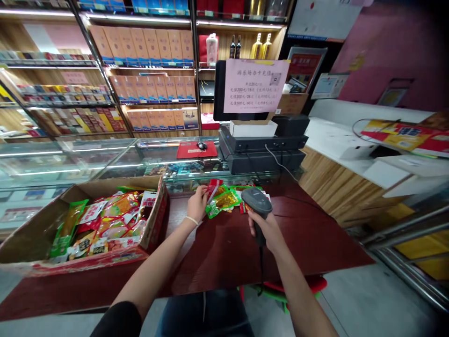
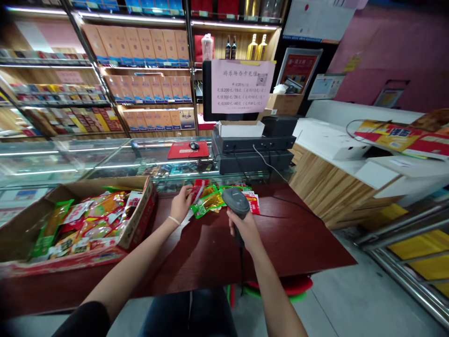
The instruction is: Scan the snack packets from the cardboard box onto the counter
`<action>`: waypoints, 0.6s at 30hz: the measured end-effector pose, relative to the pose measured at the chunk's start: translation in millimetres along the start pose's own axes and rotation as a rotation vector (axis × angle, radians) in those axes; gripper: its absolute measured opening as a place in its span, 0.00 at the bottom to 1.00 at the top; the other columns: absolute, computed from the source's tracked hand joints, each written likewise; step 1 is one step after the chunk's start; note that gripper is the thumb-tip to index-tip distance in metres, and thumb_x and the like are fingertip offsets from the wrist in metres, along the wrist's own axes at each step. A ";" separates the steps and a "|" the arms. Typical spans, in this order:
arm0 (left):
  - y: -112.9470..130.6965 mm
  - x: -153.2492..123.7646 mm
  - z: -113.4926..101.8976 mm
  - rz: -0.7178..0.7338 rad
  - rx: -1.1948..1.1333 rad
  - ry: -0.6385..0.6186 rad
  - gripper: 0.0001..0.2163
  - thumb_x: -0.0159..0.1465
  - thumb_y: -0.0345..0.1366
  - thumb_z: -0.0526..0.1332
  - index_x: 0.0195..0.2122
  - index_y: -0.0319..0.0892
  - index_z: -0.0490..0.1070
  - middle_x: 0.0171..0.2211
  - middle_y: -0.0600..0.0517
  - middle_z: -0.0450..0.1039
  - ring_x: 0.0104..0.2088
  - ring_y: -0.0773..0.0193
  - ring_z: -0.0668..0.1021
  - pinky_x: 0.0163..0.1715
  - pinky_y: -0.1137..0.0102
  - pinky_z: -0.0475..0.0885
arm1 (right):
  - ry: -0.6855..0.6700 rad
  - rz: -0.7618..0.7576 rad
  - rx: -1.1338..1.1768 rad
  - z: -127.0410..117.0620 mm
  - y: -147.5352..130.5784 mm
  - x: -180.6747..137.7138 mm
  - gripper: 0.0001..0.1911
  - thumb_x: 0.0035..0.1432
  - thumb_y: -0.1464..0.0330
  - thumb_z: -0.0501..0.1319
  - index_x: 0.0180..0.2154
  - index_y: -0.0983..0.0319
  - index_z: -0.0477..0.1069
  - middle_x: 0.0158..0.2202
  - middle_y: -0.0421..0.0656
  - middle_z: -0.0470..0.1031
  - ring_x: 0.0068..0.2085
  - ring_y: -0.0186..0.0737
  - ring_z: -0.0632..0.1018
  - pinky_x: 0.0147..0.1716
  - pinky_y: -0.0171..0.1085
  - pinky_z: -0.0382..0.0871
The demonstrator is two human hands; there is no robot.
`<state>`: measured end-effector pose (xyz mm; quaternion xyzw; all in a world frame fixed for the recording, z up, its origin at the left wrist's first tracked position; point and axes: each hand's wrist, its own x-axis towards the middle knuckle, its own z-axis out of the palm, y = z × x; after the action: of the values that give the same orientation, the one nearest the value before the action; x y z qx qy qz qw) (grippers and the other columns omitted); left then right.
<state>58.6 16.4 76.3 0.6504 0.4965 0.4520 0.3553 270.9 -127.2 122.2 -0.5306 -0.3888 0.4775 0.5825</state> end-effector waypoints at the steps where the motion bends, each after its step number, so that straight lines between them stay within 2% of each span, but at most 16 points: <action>1: -2.8 1.6 8.1 0.014 0.100 -0.046 0.10 0.63 0.36 0.60 0.46 0.48 0.69 0.41 0.46 0.77 0.47 0.53 0.77 0.46 0.66 0.66 | 0.014 -0.002 0.014 -5.6 0.1 -0.2 0.19 0.49 0.55 0.69 0.25 0.61 0.66 0.17 0.35 0.68 0.14 0.29 0.67 0.13 0.29 0.59; 5: -16.5 2.3 43.3 0.124 0.347 -0.260 0.05 0.65 0.35 0.57 0.38 0.44 0.71 0.37 0.42 0.76 0.45 0.52 0.77 0.48 0.63 0.66 | 0.056 -0.011 0.045 -22.9 1.6 -2.4 0.19 0.49 0.55 0.69 0.24 0.62 0.66 0.18 0.35 0.67 0.14 0.28 0.67 0.13 0.29 0.60; 8: -29.7 -4.5 64.3 0.277 0.327 -0.419 0.06 0.64 0.33 0.57 0.39 0.44 0.73 0.45 0.40 0.75 0.51 0.51 0.75 0.55 0.59 0.64 | 0.062 -0.019 0.052 -30.1 4.5 -3.9 0.19 0.50 0.56 0.69 0.24 0.62 0.65 0.18 0.35 0.67 0.14 0.28 0.66 0.13 0.29 0.59; 10: -36.5 -9.8 71.1 0.338 0.253 -0.455 0.09 0.62 0.32 0.59 0.43 0.44 0.73 0.52 0.41 0.72 0.57 0.51 0.70 0.60 0.56 0.59 | 0.062 -0.026 0.055 -32.1 6.6 -4.3 0.19 0.50 0.56 0.69 0.24 0.62 0.65 0.19 0.35 0.67 0.15 0.28 0.66 0.13 0.30 0.59; 14: -35.2 -14.5 66.7 0.362 0.203 -0.452 0.12 0.61 0.31 0.60 0.46 0.45 0.74 0.57 0.41 0.68 0.64 0.51 0.63 0.65 0.52 0.49 | 0.071 -0.014 0.053 -29.7 8.7 -4.5 0.19 0.49 0.55 0.69 0.24 0.61 0.65 0.18 0.35 0.67 0.14 0.29 0.66 0.13 0.30 0.59; 18: -15.5 -12.4 49.0 0.336 0.171 -0.405 0.12 0.62 0.32 0.59 0.46 0.45 0.74 0.56 0.42 0.69 0.63 0.50 0.63 0.65 0.50 0.49 | 0.033 -0.014 0.024 -21.3 7.6 -5.1 0.19 0.51 0.55 0.68 0.24 0.61 0.66 0.19 0.36 0.68 0.15 0.30 0.66 0.14 0.30 0.60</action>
<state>98.4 7.7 42.6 0.8283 0.3368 0.3217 0.3114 289.0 -137.5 112.1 -0.5284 -0.3771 0.4692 0.5986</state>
